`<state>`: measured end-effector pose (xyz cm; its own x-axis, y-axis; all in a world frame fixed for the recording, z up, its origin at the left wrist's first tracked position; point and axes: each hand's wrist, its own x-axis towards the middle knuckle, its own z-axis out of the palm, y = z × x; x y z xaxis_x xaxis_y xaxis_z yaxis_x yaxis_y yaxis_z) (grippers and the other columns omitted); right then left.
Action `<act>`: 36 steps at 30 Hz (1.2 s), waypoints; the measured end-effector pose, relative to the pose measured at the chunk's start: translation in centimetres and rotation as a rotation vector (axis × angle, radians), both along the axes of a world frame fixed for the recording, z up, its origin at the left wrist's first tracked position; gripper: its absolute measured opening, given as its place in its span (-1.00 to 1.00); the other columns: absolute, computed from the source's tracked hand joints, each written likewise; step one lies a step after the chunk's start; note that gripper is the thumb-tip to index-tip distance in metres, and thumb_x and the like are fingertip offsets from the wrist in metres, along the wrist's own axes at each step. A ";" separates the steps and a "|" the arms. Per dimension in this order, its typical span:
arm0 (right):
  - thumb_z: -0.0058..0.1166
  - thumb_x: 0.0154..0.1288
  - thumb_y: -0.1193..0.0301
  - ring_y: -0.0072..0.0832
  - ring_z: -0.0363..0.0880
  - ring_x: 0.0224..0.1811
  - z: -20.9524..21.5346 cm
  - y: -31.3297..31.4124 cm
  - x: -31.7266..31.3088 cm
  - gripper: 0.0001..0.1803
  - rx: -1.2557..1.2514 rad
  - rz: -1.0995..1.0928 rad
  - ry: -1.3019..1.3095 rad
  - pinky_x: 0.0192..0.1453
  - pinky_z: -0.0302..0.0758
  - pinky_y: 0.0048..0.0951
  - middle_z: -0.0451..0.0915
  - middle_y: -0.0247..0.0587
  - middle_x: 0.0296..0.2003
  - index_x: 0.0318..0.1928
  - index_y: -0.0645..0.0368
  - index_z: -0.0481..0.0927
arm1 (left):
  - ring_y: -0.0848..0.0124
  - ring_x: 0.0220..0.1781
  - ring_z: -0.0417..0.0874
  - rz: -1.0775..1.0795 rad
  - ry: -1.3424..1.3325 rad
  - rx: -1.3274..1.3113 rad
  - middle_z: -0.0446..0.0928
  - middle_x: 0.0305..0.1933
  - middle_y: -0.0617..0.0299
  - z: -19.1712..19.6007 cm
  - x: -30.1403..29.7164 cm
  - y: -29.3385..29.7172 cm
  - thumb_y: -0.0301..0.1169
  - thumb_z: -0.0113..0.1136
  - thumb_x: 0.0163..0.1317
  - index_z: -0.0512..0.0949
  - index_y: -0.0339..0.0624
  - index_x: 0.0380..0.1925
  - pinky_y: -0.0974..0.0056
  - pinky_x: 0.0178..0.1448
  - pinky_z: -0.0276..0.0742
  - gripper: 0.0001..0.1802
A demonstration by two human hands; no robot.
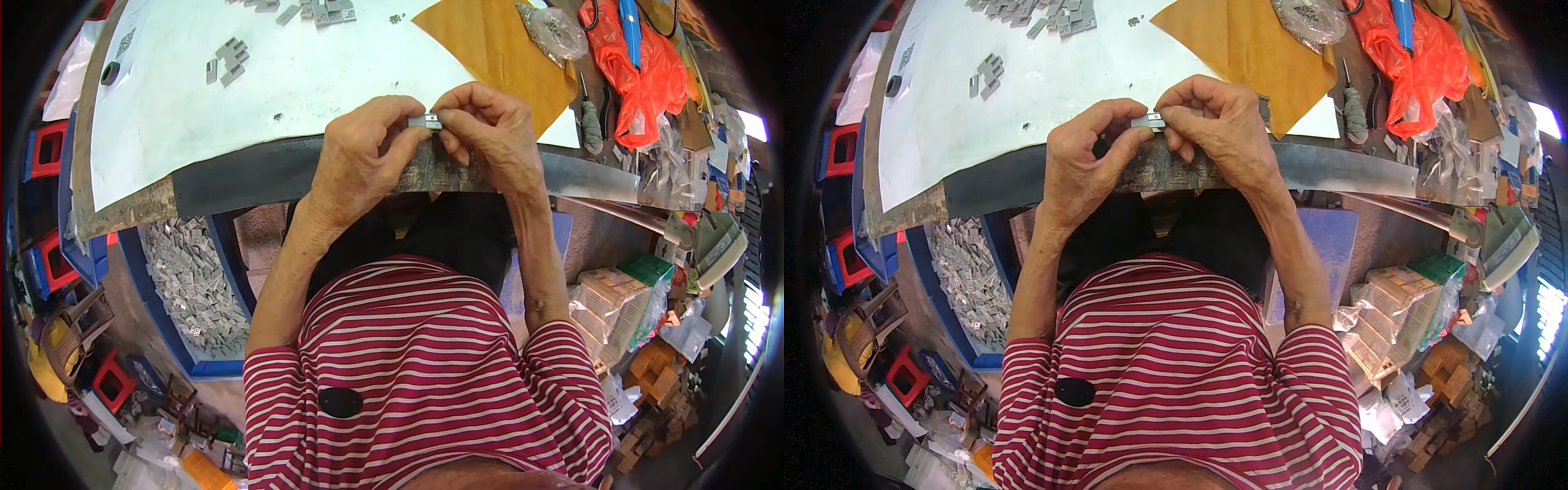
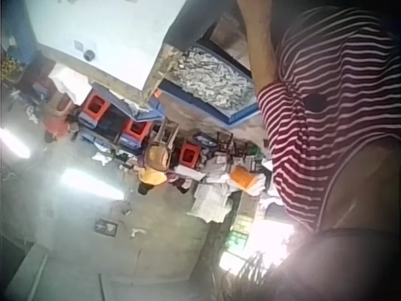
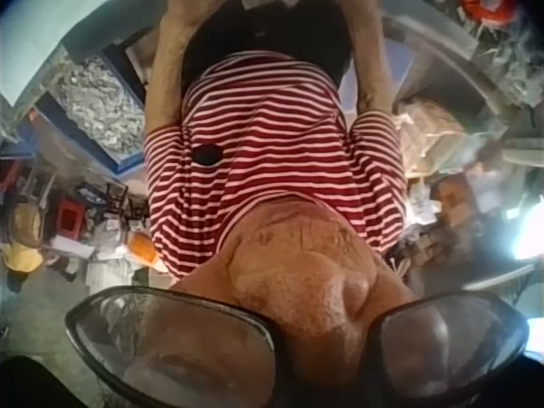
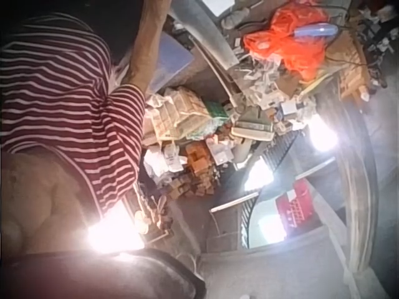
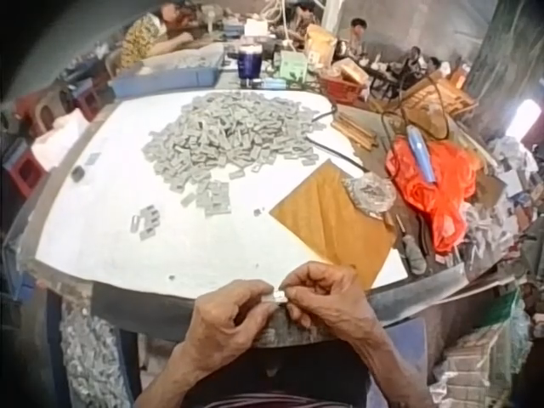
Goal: Manually assembling small metal components by picking and placing them at a workbench.
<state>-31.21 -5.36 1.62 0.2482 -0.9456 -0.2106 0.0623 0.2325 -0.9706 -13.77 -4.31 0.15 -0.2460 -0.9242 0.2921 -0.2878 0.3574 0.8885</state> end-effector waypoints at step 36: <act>-0.06 0.24 0.56 -0.65 0.47 -0.50 -0.9 1.2 -0.3 -0.87 -0.047 -0.074 0.001 -0.50 0.40 -0.70 0.54 -0.20 -0.42 -0.26 0.39 0.50 | 0.36 -0.43 0.55 0.743 -0.439 0.023 0.56 -0.45 0.07 -1.6 18.0 -6.7 -0.38 0.22 -0.01 0.58 -0.30 -0.36 0.34 -0.28 0.45 -0.76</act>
<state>-31.48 -4.17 0.76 0.1772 -0.9701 -0.1656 0.0771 0.1814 -0.9804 4.20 -10.99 -1.42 0.3384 -0.8946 0.2919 -0.7592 -0.0763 0.6464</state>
